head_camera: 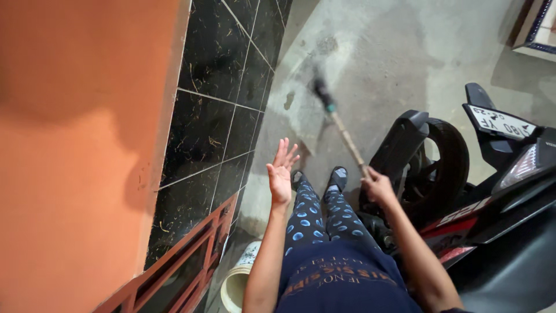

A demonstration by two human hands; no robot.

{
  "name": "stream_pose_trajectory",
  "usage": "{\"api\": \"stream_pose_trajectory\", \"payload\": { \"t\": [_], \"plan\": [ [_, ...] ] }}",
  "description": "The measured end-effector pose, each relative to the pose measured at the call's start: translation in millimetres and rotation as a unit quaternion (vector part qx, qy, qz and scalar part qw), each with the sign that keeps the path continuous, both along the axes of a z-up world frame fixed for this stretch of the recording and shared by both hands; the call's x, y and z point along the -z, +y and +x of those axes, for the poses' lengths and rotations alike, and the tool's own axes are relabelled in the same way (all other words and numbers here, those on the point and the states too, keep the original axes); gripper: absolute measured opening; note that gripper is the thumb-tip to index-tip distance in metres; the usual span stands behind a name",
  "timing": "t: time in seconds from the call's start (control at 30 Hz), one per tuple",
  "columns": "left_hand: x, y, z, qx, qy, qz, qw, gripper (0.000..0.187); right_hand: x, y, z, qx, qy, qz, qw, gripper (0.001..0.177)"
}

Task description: The person uses a feather duster to brush dust off a wall, a motorcycle, a bicycle, a shoe rack, and several buckets.

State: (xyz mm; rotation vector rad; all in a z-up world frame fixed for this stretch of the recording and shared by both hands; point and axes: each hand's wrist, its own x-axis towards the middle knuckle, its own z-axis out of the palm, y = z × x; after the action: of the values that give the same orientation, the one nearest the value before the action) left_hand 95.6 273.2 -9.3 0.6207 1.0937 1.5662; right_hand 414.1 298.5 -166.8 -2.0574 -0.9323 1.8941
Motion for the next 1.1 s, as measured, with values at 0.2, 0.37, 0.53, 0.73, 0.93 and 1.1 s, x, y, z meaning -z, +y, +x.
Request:
{"api": "stream_pose_trajectory", "payload": {
  "t": [0.2,0.37,0.53,0.73,0.93,1.1],
  "plan": [
    [-4.3,5.2,5.5,0.007,0.008,-0.002,1.0,0.096,7.0,-37.3,-62.0,-0.099,0.048,-0.092,0.99,0.043],
    [-3.1,4.0,1.8,-0.001,0.007,0.001,1.0,0.095,23.7,-31.9,-106.2,-0.261,-0.017,-0.063,0.963,0.05],
    [-3.3,-2.5,-2.4,-0.015,0.003,0.0,1.0,0.094,30.6,0.9,-85.7,-0.185,-0.007,-0.098,0.978,0.045],
    [-2.9,-10.7,-7.0,-0.026,0.011,-0.012,1.0,0.095,23.7,49.9,-23.9,-0.051,-0.056,-0.043,0.996,0.036],
    [-2.4,-12.2,-6.2,-0.028,0.015,-0.013,0.999,0.096,18.7,90.3,9.6,0.065,-0.027,0.018,0.997,0.038],
    [-1.9,-9.2,-6.7,-0.028,0.009,-0.015,0.999,0.097,15.4,79.0,12.6,0.0,-0.074,0.085,0.994,0.04]
  ]
}}
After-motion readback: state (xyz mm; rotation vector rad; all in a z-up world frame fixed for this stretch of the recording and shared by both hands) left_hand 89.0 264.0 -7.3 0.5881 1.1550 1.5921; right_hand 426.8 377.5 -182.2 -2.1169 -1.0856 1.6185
